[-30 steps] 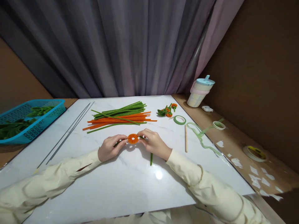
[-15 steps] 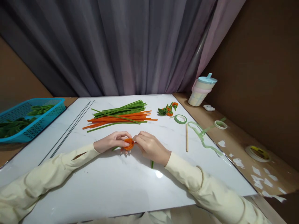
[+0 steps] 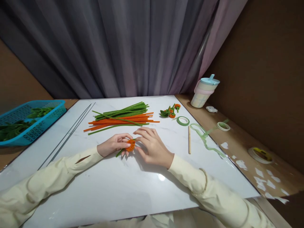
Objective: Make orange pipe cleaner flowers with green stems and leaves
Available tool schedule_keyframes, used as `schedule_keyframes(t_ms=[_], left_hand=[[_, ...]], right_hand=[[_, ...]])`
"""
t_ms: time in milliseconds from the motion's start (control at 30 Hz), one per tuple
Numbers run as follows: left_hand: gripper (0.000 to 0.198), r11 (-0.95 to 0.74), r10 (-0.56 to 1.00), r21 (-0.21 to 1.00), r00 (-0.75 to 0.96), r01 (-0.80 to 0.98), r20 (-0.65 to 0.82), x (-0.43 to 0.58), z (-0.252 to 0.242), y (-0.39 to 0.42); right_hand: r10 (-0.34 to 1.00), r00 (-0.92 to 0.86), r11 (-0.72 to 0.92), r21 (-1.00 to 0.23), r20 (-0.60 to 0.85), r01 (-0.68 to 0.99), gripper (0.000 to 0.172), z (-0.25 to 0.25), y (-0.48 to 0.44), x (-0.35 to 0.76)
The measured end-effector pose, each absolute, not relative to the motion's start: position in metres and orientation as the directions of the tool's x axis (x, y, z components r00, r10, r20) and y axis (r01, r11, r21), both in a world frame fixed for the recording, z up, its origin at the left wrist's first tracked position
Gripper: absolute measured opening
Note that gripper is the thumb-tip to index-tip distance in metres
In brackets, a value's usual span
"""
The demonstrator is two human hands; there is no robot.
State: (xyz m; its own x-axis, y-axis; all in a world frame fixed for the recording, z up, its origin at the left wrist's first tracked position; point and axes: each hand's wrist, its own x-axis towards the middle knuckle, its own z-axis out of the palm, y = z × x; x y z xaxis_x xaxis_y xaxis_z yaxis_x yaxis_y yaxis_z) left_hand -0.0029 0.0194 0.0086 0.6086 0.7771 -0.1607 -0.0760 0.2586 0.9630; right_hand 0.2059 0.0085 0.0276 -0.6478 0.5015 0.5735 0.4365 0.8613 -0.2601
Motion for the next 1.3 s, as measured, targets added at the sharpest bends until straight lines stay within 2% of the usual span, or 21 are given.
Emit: schedule_keyframes(t_ms=[200,700,933,1300], left_hand=[[0.030,0.233,0.781,0.972,0.602,-0.034,-0.166,-0.002,0.011,0.018],[0.031,0.216,0.780,0.973,0.584,0.084,-0.223,0.001,0.012,0.015],[0.030,0.203,0.781,0.971,0.577,0.129,-0.240,0.001,0.008,0.015],[0.025,0.185,0.796,0.975,0.563,0.125,-0.223,0.003,0.009,0.015]], right_hand=[[0.506,-0.647,0.861,-0.294,0.570,0.415,0.013,0.025,0.011,0.206],[0.567,-0.692,0.819,-0.393,0.447,0.418,0.014,0.023,0.013,0.205],[0.570,-0.691,0.811,-0.439,0.444,0.387,0.009,0.023,0.012,0.203],[0.502,-0.695,0.862,-0.365,0.514,0.352,0.014,0.016,0.014,0.202]])
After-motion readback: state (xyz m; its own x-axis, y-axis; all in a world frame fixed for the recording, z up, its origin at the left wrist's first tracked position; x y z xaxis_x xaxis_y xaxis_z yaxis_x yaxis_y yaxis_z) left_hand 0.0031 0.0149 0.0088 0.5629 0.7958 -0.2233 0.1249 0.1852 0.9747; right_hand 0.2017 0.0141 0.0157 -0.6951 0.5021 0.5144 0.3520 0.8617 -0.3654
